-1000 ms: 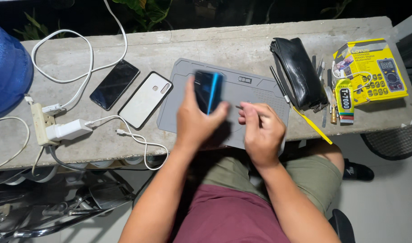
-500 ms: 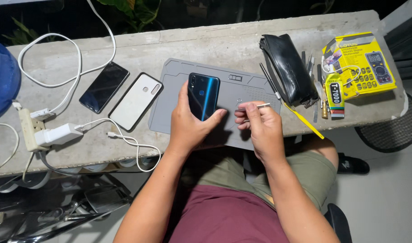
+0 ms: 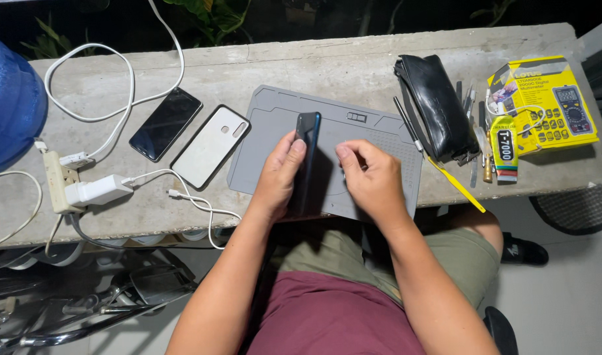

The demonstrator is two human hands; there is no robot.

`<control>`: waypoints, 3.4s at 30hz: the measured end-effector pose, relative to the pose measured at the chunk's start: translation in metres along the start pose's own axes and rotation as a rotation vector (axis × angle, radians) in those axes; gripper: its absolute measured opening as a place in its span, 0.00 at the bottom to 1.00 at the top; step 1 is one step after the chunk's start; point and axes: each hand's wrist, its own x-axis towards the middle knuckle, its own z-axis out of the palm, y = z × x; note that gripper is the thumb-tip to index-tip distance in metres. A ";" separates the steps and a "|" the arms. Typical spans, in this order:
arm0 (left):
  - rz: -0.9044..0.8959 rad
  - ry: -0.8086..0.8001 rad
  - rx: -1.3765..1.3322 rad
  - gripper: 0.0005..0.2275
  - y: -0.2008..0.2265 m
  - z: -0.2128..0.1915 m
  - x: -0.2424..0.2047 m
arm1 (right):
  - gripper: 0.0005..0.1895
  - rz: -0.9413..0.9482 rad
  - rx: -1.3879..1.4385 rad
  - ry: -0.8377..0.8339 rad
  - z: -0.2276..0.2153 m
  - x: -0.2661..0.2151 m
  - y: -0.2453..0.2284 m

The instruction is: The person pries open the back casing of a smartphone using a thin tool after removing a small internal part.

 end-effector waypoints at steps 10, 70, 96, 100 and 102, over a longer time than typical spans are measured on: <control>0.264 0.046 0.597 0.24 0.028 0.036 -0.032 | 0.22 0.073 0.159 -0.061 0.026 0.005 -0.002; 0.264 -0.077 0.439 0.14 0.033 0.033 -0.037 | 0.06 0.287 0.525 0.028 0.014 -0.020 0.030; 0.109 0.264 0.254 0.10 0.018 0.023 -0.025 | 0.15 0.524 0.772 -0.406 0.006 -0.048 0.005; 0.079 0.245 0.183 0.08 0.014 0.020 -0.021 | 0.19 0.496 0.803 -0.408 0.012 -0.054 0.013; 0.088 0.227 0.185 0.09 0.012 0.017 -0.018 | 0.18 0.500 0.802 -0.395 0.014 -0.054 0.013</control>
